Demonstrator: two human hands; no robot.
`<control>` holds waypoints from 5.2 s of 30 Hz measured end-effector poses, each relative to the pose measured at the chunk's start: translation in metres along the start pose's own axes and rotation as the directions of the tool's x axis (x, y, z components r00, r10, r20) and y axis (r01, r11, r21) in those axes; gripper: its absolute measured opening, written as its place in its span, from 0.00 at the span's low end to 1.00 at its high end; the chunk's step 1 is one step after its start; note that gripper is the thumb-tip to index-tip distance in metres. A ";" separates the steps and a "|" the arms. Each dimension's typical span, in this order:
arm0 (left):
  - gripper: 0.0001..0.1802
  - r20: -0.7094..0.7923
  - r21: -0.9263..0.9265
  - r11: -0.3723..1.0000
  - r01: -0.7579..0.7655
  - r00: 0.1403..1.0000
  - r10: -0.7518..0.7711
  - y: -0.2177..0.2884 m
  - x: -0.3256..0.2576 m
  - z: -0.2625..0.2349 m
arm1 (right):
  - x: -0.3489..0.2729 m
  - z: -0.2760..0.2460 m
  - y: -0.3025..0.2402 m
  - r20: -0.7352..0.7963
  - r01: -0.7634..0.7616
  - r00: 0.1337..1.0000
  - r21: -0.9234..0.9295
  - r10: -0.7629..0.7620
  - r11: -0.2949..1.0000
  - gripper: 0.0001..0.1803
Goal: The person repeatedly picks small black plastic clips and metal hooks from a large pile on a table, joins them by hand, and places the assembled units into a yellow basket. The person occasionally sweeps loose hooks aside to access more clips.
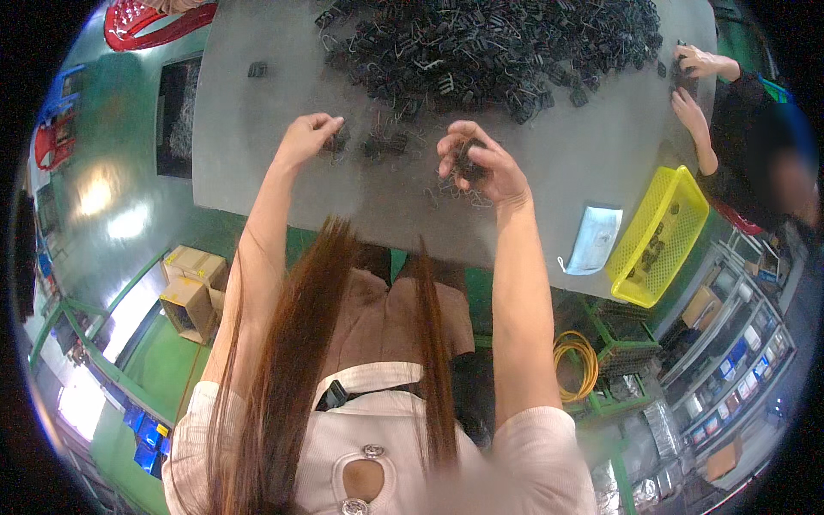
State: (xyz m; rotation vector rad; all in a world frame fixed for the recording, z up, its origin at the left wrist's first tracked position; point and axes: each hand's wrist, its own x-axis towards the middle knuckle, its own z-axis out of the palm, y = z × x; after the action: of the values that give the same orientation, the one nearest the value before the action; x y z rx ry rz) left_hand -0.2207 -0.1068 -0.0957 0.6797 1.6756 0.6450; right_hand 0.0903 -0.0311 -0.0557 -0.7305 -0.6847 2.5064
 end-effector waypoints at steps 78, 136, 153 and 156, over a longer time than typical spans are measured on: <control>0.13 0.510 -0.765 0.529 0.368 0.848 0.148 0.091 -0.068 0.152 | -0.107 0.000 -0.094 -0.384 -0.093 0.905 -0.599 -0.184 0.795 0.09; 0.20 -0.348 0.329 0.908 -0.258 0.861 0.371 0.069 -0.109 0.195 | -0.109 -0.007 -0.074 -0.124 -0.051 0.991 0.046 0.056 0.998 0.11; 0.09 -0.053 0.360 0.933 0.016 0.999 0.003 0.054 -0.003 0.055 | -0.003 0.005 -0.006 -0.108 -0.263 0.962 -0.136 0.250 0.955 0.08; 0.10 0.026 0.363 0.931 0.047 0.998 -0.060 0.040 -0.011 0.024 | 0.038 0.013 0.015 -0.292 -0.311 0.947 -0.737 0.131 0.601 0.09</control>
State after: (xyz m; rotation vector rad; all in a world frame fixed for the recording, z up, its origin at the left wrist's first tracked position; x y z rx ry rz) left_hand -0.1919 -0.0860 -0.0643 0.8978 1.7914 0.2808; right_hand 0.0499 -0.0275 -0.0689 -1.4317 -1.7426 2.2018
